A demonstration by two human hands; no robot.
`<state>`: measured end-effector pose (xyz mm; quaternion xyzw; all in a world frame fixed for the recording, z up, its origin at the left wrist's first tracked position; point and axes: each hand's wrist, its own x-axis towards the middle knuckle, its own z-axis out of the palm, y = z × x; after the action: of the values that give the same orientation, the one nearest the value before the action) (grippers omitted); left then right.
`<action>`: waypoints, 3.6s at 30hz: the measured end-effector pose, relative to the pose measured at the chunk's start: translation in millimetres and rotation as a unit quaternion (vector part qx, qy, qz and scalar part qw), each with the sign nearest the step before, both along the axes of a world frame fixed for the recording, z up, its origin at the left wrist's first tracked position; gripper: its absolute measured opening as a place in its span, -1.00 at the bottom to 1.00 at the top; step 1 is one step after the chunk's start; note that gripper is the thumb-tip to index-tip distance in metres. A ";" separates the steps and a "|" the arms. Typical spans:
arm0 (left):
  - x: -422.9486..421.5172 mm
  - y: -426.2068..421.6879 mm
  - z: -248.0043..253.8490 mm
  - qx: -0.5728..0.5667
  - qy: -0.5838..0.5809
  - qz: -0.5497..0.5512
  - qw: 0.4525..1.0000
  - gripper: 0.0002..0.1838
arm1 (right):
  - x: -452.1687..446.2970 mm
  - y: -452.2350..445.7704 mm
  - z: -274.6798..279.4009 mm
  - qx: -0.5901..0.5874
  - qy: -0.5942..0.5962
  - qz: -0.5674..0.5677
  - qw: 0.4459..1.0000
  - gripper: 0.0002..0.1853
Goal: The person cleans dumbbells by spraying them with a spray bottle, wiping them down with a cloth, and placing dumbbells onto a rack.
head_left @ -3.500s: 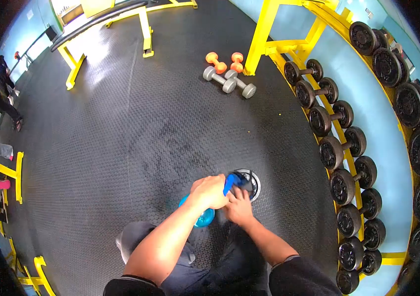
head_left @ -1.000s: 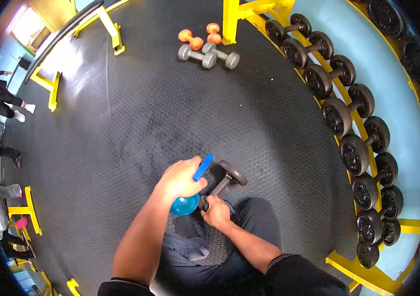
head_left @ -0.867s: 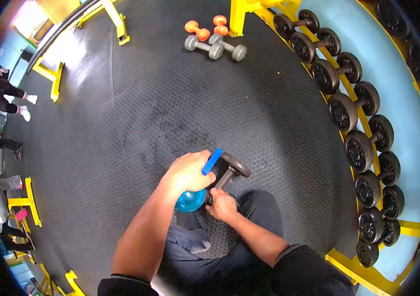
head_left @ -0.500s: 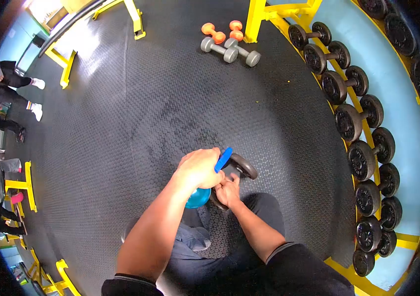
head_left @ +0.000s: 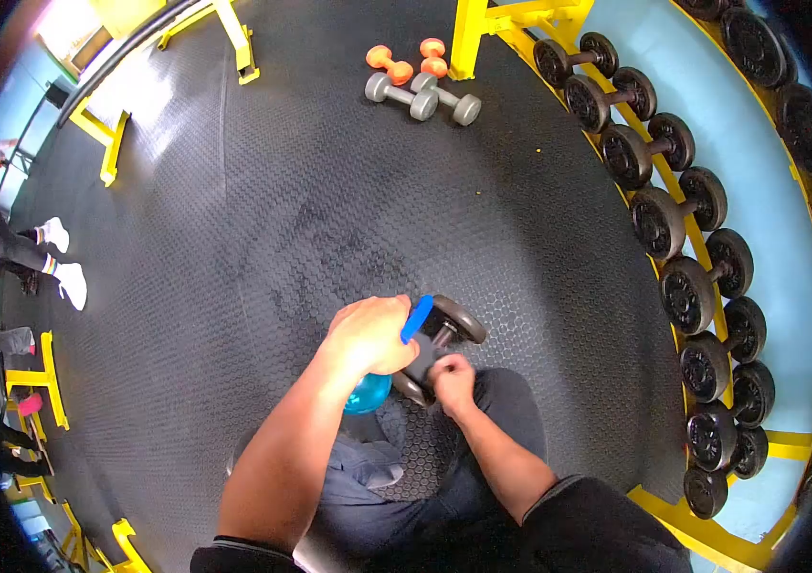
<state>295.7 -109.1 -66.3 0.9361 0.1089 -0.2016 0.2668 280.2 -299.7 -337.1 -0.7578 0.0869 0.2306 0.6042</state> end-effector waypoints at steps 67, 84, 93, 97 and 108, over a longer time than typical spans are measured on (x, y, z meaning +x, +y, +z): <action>2.6 7.9 10.8 -0.034 0.011 0.047 0.998 -0.68 | 116.2 5.0 33.4 -0.230 -0.386 0.427 0.785 -0.60; 15.8 4.7 5.3 -0.015 0.043 -0.006 0.999 -0.66 | 127.0 -49.5 -23.2 0.224 0.465 -0.192 0.835 -0.66; 14.3 13.5 6.3 -0.002 0.053 0.022 0.998 -0.68 | 63.5 -0.9 69.2 0.340 0.396 -0.245 0.817 -0.71; 5.6 16.5 10.7 0.000 0.045 0.044 0.998 -0.70 | 27.8 -1.7 88.7 0.285 0.333 -0.231 0.868 -0.70; -1.3 7.7 17.0 0.002 0.045 0.061 0.997 -0.69 | 54.6 9.0 113.8 -0.230 -0.365 0.307 0.848 -0.47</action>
<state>294.4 -101.4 -49.3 0.9183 0.1779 -0.2272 0.2710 334.8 -290.7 -223.2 -0.8927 -0.3266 0.0841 0.2990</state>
